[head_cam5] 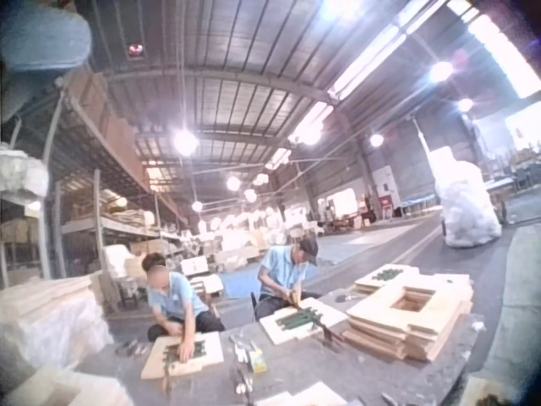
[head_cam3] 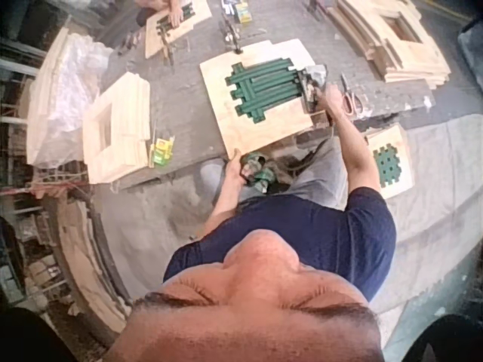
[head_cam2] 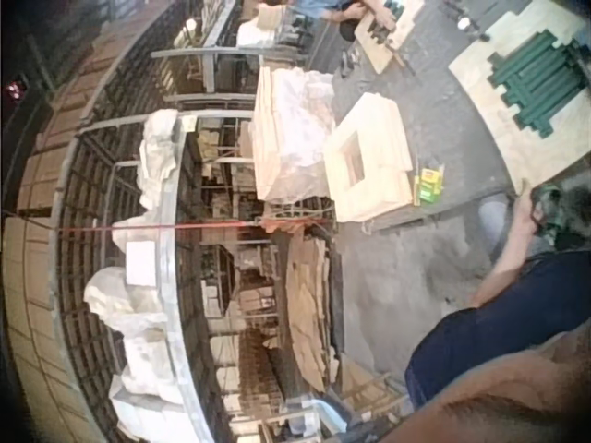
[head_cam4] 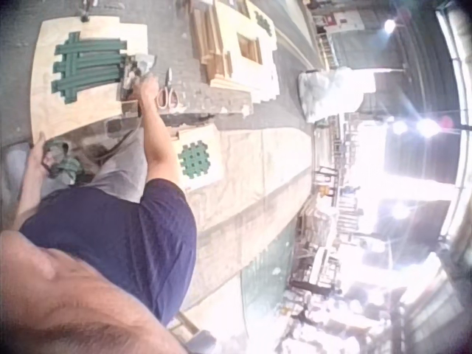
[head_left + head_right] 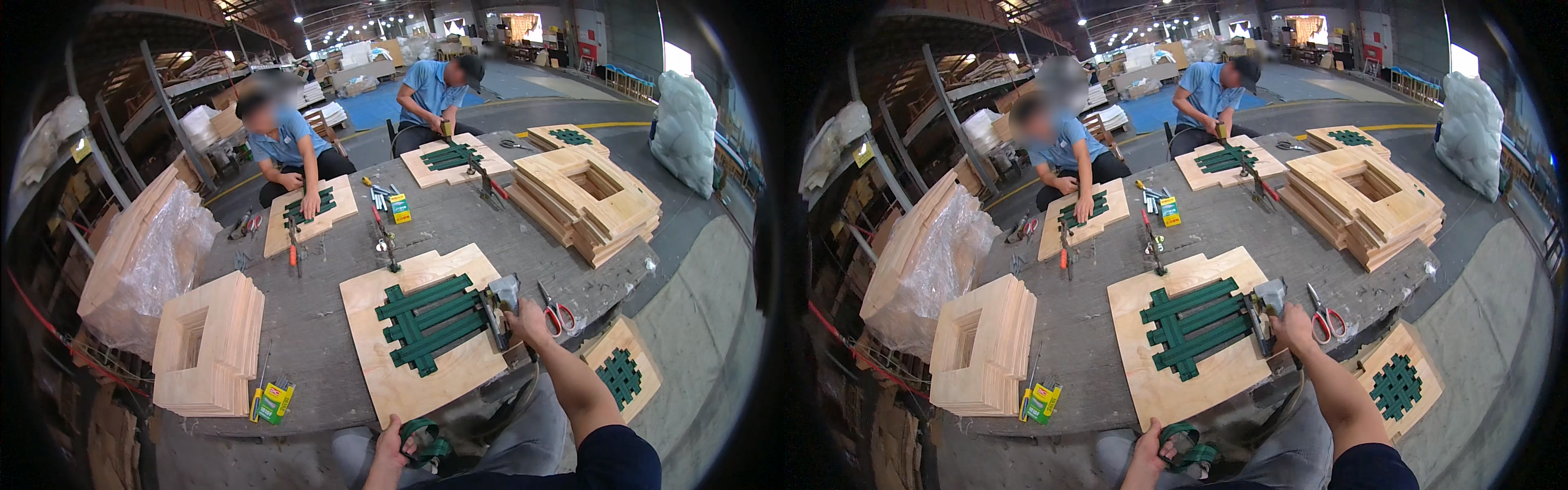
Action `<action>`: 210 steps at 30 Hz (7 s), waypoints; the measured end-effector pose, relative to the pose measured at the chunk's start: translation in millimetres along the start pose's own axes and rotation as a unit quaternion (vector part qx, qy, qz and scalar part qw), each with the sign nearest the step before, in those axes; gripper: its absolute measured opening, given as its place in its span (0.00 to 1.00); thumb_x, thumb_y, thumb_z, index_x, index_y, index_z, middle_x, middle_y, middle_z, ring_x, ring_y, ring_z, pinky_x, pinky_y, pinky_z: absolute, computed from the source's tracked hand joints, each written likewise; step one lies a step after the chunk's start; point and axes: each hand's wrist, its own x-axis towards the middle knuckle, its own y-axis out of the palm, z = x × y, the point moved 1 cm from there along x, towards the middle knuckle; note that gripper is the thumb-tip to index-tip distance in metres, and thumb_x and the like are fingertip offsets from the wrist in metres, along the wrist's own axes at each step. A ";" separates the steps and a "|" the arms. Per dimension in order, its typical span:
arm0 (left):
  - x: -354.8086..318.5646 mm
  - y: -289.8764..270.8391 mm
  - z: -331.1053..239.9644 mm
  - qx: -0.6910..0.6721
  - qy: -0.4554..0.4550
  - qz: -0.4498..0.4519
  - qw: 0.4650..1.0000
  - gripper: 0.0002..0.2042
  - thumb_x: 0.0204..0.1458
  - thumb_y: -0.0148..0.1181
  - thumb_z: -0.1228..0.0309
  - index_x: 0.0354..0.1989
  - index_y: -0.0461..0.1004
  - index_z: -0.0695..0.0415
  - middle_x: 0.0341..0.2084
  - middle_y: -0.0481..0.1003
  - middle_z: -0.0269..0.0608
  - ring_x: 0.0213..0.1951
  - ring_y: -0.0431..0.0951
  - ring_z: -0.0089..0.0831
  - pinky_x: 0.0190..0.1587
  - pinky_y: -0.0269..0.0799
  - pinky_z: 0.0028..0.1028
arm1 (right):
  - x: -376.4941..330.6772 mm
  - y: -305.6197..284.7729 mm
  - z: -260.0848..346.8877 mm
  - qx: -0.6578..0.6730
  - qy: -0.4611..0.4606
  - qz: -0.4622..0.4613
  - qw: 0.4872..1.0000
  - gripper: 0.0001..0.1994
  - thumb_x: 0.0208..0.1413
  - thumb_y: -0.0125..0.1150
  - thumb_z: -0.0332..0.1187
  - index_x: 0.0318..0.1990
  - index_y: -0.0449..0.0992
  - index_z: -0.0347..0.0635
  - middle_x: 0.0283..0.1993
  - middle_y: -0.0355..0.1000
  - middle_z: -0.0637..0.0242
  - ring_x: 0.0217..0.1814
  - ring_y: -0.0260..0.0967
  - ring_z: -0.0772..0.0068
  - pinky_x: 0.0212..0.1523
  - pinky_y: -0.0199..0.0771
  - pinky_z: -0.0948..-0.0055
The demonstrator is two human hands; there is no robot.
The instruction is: The person weaves green plastic strips into a grid pattern on a square wooden board. They use a staple gun to secure the strips at intersections and trim excess material with scissors. The person completes one woven panel and places it on a stack of finished units.
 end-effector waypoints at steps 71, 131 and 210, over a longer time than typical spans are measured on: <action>79.3 241.2 -115.4 0.507 0.206 0.162 0.821 0.11 0.59 0.65 0.74 0.49 0.78 0.59 0.36 0.81 0.33 0.31 0.80 0.23 0.30 0.77 0.26 | -187.0 -0.5 19.5 0.517 0.149 0.253 0.804 0.11 0.62 0.67 0.33 0.43 0.78 0.32 0.32 0.76 0.69 0.33 0.73 0.81 0.35 0.74 0.73; 177.0 267.3 -179.4 0.666 0.475 -0.009 0.575 0.10 0.50 0.69 0.67 0.37 0.84 0.57 0.36 0.81 0.49 0.40 0.82 0.43 0.46 0.77 0.40 | -34.3 56.7 106.7 0.758 0.209 0.308 0.536 0.18 0.72 0.51 0.41 0.61 0.69 0.41 0.36 0.78 0.63 0.27 0.75 0.70 0.27 0.76 0.71; 200.3 268.0 -178.6 0.466 0.507 0.049 0.723 0.08 0.53 0.66 0.74 0.42 0.79 0.59 0.33 0.79 0.49 0.31 0.82 0.41 0.35 0.78 0.37 | 120.3 86.3 117.8 0.281 -0.171 0.009 0.944 0.04 0.55 0.66 0.27 0.38 0.83 0.40 0.41 0.76 0.55 0.41 0.78 0.53 0.44 0.78 0.62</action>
